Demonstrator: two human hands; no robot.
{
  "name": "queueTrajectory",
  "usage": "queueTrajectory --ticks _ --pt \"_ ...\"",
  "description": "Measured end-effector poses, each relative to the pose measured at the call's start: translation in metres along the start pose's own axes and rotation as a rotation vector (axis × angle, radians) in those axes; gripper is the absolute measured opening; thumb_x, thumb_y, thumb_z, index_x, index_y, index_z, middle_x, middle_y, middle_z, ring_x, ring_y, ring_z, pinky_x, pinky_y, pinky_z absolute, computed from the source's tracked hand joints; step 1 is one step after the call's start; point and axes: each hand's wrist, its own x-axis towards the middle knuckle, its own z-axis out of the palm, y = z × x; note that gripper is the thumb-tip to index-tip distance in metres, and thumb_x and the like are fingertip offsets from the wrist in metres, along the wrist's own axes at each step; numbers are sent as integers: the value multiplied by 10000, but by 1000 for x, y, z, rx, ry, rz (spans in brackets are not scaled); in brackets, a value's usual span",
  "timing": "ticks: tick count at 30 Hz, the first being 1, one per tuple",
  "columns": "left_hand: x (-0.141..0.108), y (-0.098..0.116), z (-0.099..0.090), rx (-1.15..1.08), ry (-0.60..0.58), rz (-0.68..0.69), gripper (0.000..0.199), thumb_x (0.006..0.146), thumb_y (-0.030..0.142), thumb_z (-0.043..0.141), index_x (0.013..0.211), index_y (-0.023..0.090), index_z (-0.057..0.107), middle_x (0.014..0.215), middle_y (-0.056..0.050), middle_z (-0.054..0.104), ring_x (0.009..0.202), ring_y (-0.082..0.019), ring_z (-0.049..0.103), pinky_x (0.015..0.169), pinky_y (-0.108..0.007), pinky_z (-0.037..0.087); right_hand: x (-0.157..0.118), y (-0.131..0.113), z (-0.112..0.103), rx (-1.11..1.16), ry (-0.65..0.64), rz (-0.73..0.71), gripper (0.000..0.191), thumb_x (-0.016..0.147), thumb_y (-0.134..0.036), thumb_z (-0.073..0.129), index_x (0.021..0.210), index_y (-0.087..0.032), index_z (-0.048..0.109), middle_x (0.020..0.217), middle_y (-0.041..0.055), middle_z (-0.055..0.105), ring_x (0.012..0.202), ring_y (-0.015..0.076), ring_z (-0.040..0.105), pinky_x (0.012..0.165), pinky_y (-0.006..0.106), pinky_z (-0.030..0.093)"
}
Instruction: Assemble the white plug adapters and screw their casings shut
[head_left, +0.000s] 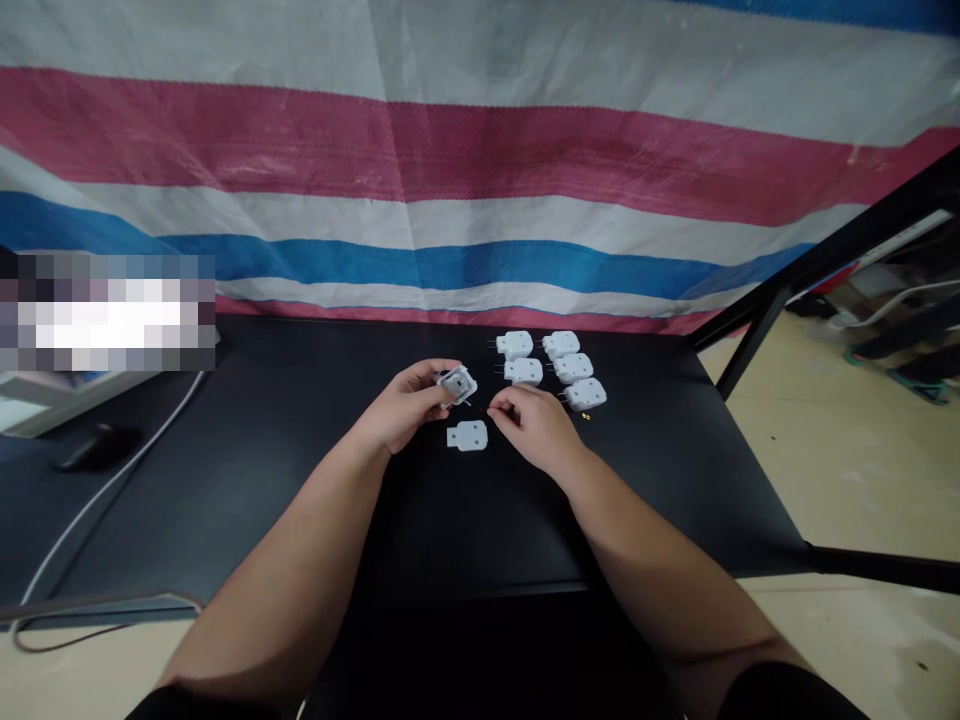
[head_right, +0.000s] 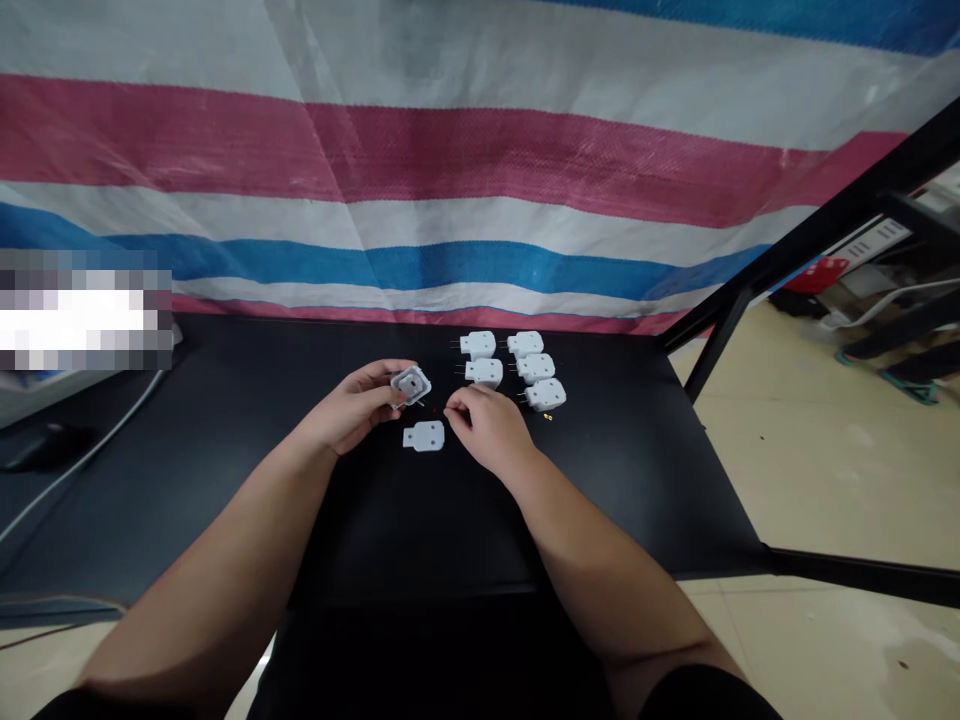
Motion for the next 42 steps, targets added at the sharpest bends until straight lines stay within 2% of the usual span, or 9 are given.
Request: queueTrajectory --ticks 7,11,17,22,30,35,39,42 --pt "1 2 -4 16 61 -8 459 664 111 849 1113 209 857 951 -32 778 724 -108 650 624 -197 530 1 3 9 -105 -123 25 128 941 -118 758 877 -229 760 871 29 747 816 207 690 737 344 495" --pt "2 2 -4 24 81 -21 442 667 114 832 1097 210 864 956 -37 787 718 -108 648 626 -198 530 1 4 12 -113 -133 25 127 930 -116 770 877 -231 758 874 31 754 827 214 704 733 347 507" --pt "2 3 -4 20 75 -25 443 670 120 849 1103 214 852 954 -30 781 721 -111 655 632 -206 543 0 4 6 -71 -138 51 102 899 -134 807 938 -224 776 932 39 789 862 225 738 782 372 551" --pt "2 4 -6 12 86 -6 452 664 127 861 1108 208 836 960 -33 781 723 -114 658 639 -215 542 -2 5 -1 -27 -158 69 152 862 -114 808 964 -224 779 954 43 802 775 204 730 750 367 575" --pt "2 4 -6 48 36 10 465 659 129 832 1117 204 819 942 -30 770 725 -120 655 626 -216 535 -4 1 -4 86 -5 7 107 939 -153 697 1010 -224 735 916 44 781 775 202 728 775 363 587" --pt "1 4 -7 75 37 16 501 640 160 822 1138 210 825 942 -26 773 728 -123 651 644 -227 534 -4 -3 -7 112 20 -14 89 946 -161 654 948 -223 717 857 30 752 750 188 697 736 331 546" --pt "2 3 -8 123 53 40 479 644 186 821 1122 208 849 989 -40 789 764 -135 659 647 -230 505 -3 0 -17 107 57 44 112 917 -137 651 896 -230 711 757 1 715 683 174 662 708 315 510" --pt "3 2 -8 194 52 73 463 659 198 815 1120 198 860 1009 -56 798 789 -151 660 639 -238 478 -5 4 -31 -6 60 140 139 891 -105 660 867 -227 724 705 -6 707 655 179 653 704 322 490"
